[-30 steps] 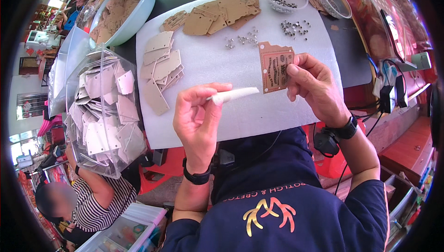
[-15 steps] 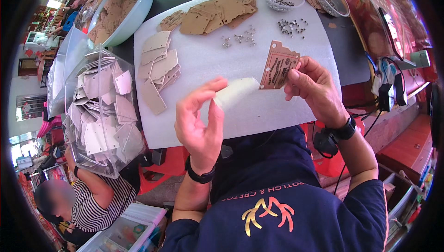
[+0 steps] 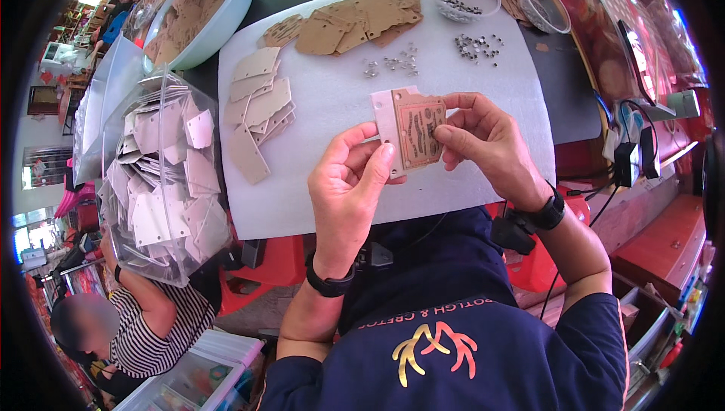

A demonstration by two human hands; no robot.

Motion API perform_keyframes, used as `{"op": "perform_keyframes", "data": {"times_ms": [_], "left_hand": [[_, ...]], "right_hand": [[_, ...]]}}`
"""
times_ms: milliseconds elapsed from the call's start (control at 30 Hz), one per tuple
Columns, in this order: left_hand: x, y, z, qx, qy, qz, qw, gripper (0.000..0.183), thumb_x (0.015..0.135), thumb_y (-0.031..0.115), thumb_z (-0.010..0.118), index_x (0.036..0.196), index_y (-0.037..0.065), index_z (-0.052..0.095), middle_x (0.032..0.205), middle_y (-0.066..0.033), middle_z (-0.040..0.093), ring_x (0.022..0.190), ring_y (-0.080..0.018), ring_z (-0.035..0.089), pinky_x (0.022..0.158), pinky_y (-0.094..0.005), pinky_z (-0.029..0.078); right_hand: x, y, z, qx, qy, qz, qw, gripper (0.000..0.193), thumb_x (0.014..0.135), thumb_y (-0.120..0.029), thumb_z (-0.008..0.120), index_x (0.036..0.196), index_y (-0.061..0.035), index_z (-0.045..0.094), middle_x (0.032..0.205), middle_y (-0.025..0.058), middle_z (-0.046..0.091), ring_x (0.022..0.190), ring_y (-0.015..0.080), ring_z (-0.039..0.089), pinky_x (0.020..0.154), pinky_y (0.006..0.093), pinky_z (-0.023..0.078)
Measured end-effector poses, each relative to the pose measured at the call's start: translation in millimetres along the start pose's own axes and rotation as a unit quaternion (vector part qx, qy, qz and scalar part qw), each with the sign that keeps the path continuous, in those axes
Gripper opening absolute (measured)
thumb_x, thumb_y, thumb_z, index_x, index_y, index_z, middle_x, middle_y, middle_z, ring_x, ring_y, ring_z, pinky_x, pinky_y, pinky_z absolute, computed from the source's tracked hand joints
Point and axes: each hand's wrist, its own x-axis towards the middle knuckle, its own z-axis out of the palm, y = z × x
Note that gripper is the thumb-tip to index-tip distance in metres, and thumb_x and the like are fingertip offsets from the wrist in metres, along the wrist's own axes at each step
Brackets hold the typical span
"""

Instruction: The person is manually attaching small metal rivets to leather or cardboard tags by pressing them through pre-made holes.

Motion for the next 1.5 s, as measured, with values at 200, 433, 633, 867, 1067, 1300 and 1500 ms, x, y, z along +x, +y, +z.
{"op": "perform_keyframes", "data": {"times_ms": [200, 433, 633, 867, 1067, 1300, 1500], "left_hand": [[-0.1, -1.9, 1.9, 0.006, -0.013, -0.004, 1.000, 0.031, 0.095, 0.008, 0.060, 0.122, -0.005, 0.052, 0.100, -0.0167, 0.069, 0.086, -0.0176, 0.069, 0.070, -0.0312, 0.060], [0.0, -1.3, 1.7, 0.014, -0.015, 0.000, 1.000, 0.031, 0.095, 0.009, 0.060, 0.122, -0.006, 0.051, 0.098, -0.0174, 0.070, 0.084, -0.0185, 0.069, 0.070, -0.0317, 0.060], [-1.3, -2.9, 0.1, 0.017, -0.017, 0.008, 1.000, 0.032, 0.095, 0.010, 0.061, 0.121, -0.006, 0.052, 0.097, -0.0171, 0.070, 0.083, -0.0182, 0.069, 0.069, -0.0316, 0.059], [-1.0, -3.0, 0.9, 0.005, -0.014, 0.001, 1.000, 0.028, 0.095, 0.007, 0.061, 0.119, -0.007, 0.053, 0.097, -0.0153, 0.070, 0.085, -0.0135, 0.067, 0.071, -0.0277, 0.057], [1.5, -7.6, 0.3, 0.031, -0.009, 0.013, 0.999, 0.030, 0.096, 0.010, 0.060, 0.120, -0.006, 0.053, 0.096, -0.0162, 0.070, 0.083, -0.0179, 0.069, 0.069, -0.0317, 0.059], [0.6, -6.0, 1.6, 0.014, -0.009, 0.010, 1.000, 0.025, 0.096, 0.005, 0.059, 0.117, -0.007, 0.054, 0.098, -0.0145, 0.070, 0.086, -0.0129, 0.067, 0.073, -0.0278, 0.057], [2.0, -6.4, 4.1, -0.005, -0.002, 0.020, 1.000, 0.022, 0.097, 0.005, 0.057, 0.116, -0.005, 0.052, 0.097, -0.0135, 0.069, 0.085, -0.0129, 0.067, 0.074, -0.0286, 0.058]], "right_hand": [[0.5, 2.0, 4.1, -0.067, -0.008, -0.048, 0.997, 0.041, 0.091, -0.010, 0.067, 0.127, 0.0015, 0.051, 0.083, 0.0031, 0.062, 0.069, 0.0066, 0.059, 0.061, 0.0222, 0.050], [1.5, -1.7, 8.2, -0.085, -0.007, -0.042, 0.995, 0.040, 0.092, -0.010, 0.066, 0.127, 0.0014, 0.052, 0.082, 0.0024, 0.060, 0.068, 0.0063, 0.058, 0.059, 0.0220, 0.050], [1.2, -3.3, 9.5, -0.078, -0.014, -0.032, 0.996, 0.039, 0.092, -0.010, 0.066, 0.126, 0.0023, 0.052, 0.082, 0.0030, 0.060, 0.068, 0.0068, 0.059, 0.058, 0.0227, 0.050], [1.1, -1.4, 10.4, -0.087, -0.015, -0.039, 0.995, 0.039, 0.091, -0.010, 0.066, 0.125, 0.0026, 0.052, 0.081, 0.0029, 0.059, 0.068, 0.0067, 0.057, 0.057, 0.0228, 0.050], [0.8, 1.4, 11.0, -0.100, -0.006, -0.057, 0.993, 0.039, 0.090, -0.009, 0.067, 0.125, 0.0021, 0.052, 0.080, 0.0028, 0.058, 0.067, 0.0069, 0.056, 0.056, 0.0228, 0.050], [0.4, 2.4, 11.0, -0.135, -0.012, -0.055, 0.989, 0.041, 0.091, -0.007, 0.065, 0.129, -0.0003, 0.050, 0.087, 0.0024, 0.059, 0.070, 0.0067, 0.058, 0.058, 0.0227, 0.051], [2.4, 2.5, 12.3, -0.106, 0.001, -0.084, 0.991, 0.039, 0.090, -0.010, 0.067, 0.125, 0.0014, 0.053, 0.079, 0.0028, 0.058, 0.065, 0.0072, 0.057, 0.054, 0.0234, 0.049]]}}
